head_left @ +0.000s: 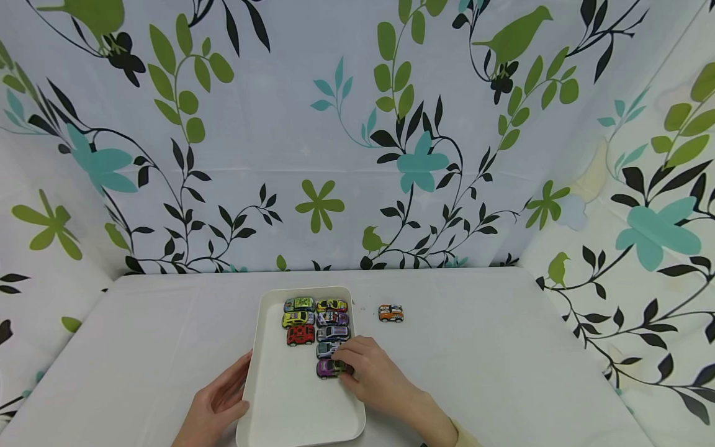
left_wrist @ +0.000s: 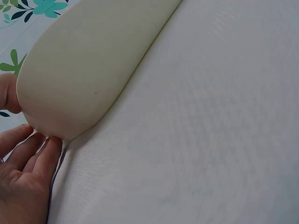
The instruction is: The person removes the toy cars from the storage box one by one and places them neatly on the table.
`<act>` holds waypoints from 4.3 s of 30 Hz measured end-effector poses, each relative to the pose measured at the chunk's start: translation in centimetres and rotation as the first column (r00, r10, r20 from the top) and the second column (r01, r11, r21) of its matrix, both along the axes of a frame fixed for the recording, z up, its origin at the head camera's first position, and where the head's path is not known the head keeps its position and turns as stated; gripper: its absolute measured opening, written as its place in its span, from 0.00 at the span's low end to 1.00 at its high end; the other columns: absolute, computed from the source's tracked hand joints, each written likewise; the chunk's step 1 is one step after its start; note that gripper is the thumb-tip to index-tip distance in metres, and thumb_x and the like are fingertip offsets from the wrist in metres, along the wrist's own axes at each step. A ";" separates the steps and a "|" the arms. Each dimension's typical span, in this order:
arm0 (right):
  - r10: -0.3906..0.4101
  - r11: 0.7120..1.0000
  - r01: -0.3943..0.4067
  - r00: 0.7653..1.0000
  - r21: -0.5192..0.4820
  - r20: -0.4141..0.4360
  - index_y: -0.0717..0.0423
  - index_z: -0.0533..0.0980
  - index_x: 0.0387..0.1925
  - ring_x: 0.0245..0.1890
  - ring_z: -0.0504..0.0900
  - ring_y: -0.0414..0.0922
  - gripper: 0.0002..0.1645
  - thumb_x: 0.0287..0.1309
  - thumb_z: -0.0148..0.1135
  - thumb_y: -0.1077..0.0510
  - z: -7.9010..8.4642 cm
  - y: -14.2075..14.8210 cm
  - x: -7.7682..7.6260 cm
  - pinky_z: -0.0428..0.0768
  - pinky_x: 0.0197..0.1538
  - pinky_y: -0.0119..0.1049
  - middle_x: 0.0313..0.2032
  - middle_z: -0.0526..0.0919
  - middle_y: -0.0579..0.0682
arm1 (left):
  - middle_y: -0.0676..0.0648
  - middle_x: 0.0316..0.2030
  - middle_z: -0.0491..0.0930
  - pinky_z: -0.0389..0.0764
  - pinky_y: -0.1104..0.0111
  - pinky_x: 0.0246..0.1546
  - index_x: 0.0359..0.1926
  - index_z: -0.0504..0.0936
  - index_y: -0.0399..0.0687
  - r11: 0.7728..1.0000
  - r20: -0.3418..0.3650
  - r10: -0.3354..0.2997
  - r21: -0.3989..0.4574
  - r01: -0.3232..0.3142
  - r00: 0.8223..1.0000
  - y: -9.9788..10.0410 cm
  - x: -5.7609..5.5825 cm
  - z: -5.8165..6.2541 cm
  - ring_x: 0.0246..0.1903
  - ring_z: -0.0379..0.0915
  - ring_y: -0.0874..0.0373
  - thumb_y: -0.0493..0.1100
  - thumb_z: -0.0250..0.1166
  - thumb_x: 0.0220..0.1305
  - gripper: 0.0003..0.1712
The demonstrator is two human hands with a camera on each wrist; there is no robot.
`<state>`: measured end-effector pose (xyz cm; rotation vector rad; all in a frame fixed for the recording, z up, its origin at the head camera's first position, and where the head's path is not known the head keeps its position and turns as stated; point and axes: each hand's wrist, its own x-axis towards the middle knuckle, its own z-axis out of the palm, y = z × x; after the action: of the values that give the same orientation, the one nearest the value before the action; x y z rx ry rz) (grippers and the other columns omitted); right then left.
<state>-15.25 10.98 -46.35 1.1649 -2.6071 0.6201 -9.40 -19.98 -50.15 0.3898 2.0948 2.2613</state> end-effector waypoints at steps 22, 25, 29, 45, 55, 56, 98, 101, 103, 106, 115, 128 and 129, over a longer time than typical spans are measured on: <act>-0.024 0.999 0.021 0.993 0.024 0.118 0.51 0.84 0.45 0.52 0.79 0.42 0.17 0.51 0.75 0.63 0.0 -0.2 0.4 0.80 0.61 0.36 0.45 0.85 0.43 | 0.66 0.65 0.71 0.74 0.80 0.59 0.71 0.53 0.18 1.000 0.015 0.009 0.010 -0.009 1.000 0.1 0.0 -0.1 0.62 0.66 0.76 0.22 0.62 0.60 0.41; -0.017 1.000 0.015 0.993 0.020 0.118 0.52 0.84 0.45 0.52 0.79 0.41 0.17 0.51 0.75 0.63 0.0 -0.2 0.4 0.80 0.60 0.36 0.45 0.84 0.43 | 0.66 0.65 0.71 0.74 0.80 0.59 0.71 0.53 0.18 1.000 0.019 0.006 0.025 -0.006 1.000 0.0 0.0 -0.1 0.62 0.67 0.75 0.22 0.61 0.60 0.41; -0.002 1.000 0.001 0.990 0.007 0.144 0.52 0.85 0.45 0.51 0.78 0.40 0.17 0.52 0.74 0.64 0.1 -0.2 0.5 0.80 0.59 0.34 0.45 0.84 0.42 | 0.65 0.65 0.71 0.74 0.80 0.59 0.71 0.52 0.17 0.999 0.019 0.003 0.037 -0.004 1.000 0.0 0.0 -0.2 0.63 0.66 0.75 0.22 0.61 0.59 0.41; 0.006 0.999 -0.016 0.977 0.043 0.215 0.49 0.84 0.50 0.52 0.78 0.38 0.17 0.58 0.72 0.59 1.1 0.2 0.7 0.81 0.58 0.32 0.48 0.82 0.41 | 0.63 0.66 0.71 0.73 0.80 0.60 0.70 0.51 0.16 0.997 -0.015 -0.028 0.069 0.028 1.000 -0.2 -0.2 -0.3 0.63 0.66 0.74 0.20 0.60 0.59 0.41; 0.032 0.989 -0.009 0.987 -0.144 0.156 0.53 0.84 0.48 0.48 0.82 0.37 0.15 0.58 0.72 0.62 2.4 1.3 0.2 0.81 0.52 0.22 0.47 0.83 0.43 | 0.62 0.66 0.71 0.73 0.80 0.60 0.70 0.51 0.16 0.996 -0.032 -0.033 0.083 0.036 0.999 -0.3 -0.3 -0.4 0.64 0.67 0.73 0.20 0.59 0.59 0.41; 0.031 0.988 -0.007 0.988 -0.153 0.150 0.53 0.84 0.48 0.48 0.82 0.37 0.15 0.58 0.72 0.62 2.5 1.4 0.1 0.81 0.52 0.22 0.47 0.83 0.43 | 0.62 0.66 0.71 0.73 0.80 0.61 0.70 0.51 0.15 0.996 -0.043 -0.037 0.083 0.040 0.998 -0.3 -0.3 -0.5 0.64 0.66 0.73 0.19 0.59 0.59 0.40; -0.146 0.974 0.164 0.983 -0.158 0.115 0.53 0.85 0.47 0.48 0.83 0.44 0.20 0.50 0.74 0.68 2.9 5.0 -2.2 0.85 0.54 0.39 0.46 0.84 0.46 | 0.65 0.64 0.72 0.75 0.80 0.59 0.70 0.51 0.16 0.998 0.021 -0.009 0.063 0.008 1.000 -0.2 -0.3 -0.2 0.62 0.68 0.75 0.21 0.61 0.60 0.41; -0.167 0.968 0.181 0.981 -0.172 0.095 0.54 0.85 0.45 0.50 0.83 0.46 0.20 0.48 0.75 0.69 2.8 5.6 -2.6 0.85 0.55 0.42 0.46 0.84 0.47 | 0.64 0.65 0.72 0.74 0.79 0.59 0.70 0.50 0.15 0.997 0.004 -0.022 0.073 0.022 1.000 -0.2 -0.3 -0.4 0.62 0.68 0.74 0.21 0.60 0.60 0.41; -0.178 0.965 0.193 0.979 -0.178 0.098 0.56 0.85 0.45 0.51 0.83 0.48 0.21 0.47 0.75 0.70 2.7 6.0 -2.9 0.85 0.56 0.44 0.46 0.84 0.48 | 0.64 0.65 0.72 0.74 0.80 0.59 0.70 0.50 0.15 0.997 -0.006 -0.030 0.075 0.030 1.000 -0.3 -0.3 -0.4 0.63 0.67 0.74 0.21 0.60 0.60 0.41; -0.192 0.962 0.212 0.973 -0.172 0.125 0.58 0.84 0.46 0.52 0.83 0.50 0.21 0.47 0.74 0.71 2.4 6.5 -3.3 0.84 0.57 0.47 0.47 0.85 0.50 | 0.64 0.65 0.72 0.74 0.80 0.60 0.70 0.50 0.15 0.997 -0.013 -0.034 0.073 0.035 0.999 -0.3 -0.3 -0.5 0.63 0.67 0.74 0.20 0.60 0.60 0.41; -0.241 0.951 0.272 0.949 -0.145 0.204 0.56 0.85 0.44 0.51 0.83 0.50 0.20 0.47 0.74 0.71 0.9 7.5 -4.3 0.83 0.57 0.51 0.46 0.85 0.50 | 0.64 0.65 0.72 0.74 0.80 0.60 0.71 0.50 0.16 0.997 0.014 -0.035 0.072 0.033 0.999 -0.3 -0.3 -0.5 0.63 0.67 0.75 0.21 0.60 0.61 0.41; -0.264 0.951 0.288 0.947 -0.113 0.184 0.58 0.85 0.44 0.52 0.82 0.51 0.19 0.48 0.73 0.72 -0.4 8.1 -4.9 0.84 0.57 0.49 0.45 0.85 0.50 | 0.64 0.65 0.72 0.75 0.79 0.59 0.71 0.50 0.16 0.997 0.014 -0.032 0.076 0.031 0.999 -0.3 -0.3 -0.5 0.62 0.67 0.74 0.21 0.59 0.61 0.41; -0.266 0.951 0.288 0.947 -0.110 0.179 0.58 0.85 0.44 0.52 0.82 0.51 0.19 0.48 0.73 0.72 -0.4 8.1 -4.9 0.84 0.57 0.48 0.45 0.85 0.50 | 0.64 0.65 0.72 0.75 0.79 0.59 0.71 0.50 0.16 0.996 0.011 -0.034 0.078 0.033 0.999 -0.3 -0.4 -0.5 0.63 0.67 0.74 0.21 0.59 0.61 0.41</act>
<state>-20.13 19.06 -46.77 0.7146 -2.7417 0.8444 -9.76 -20.24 -50.61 0.4095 1.9833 2.3260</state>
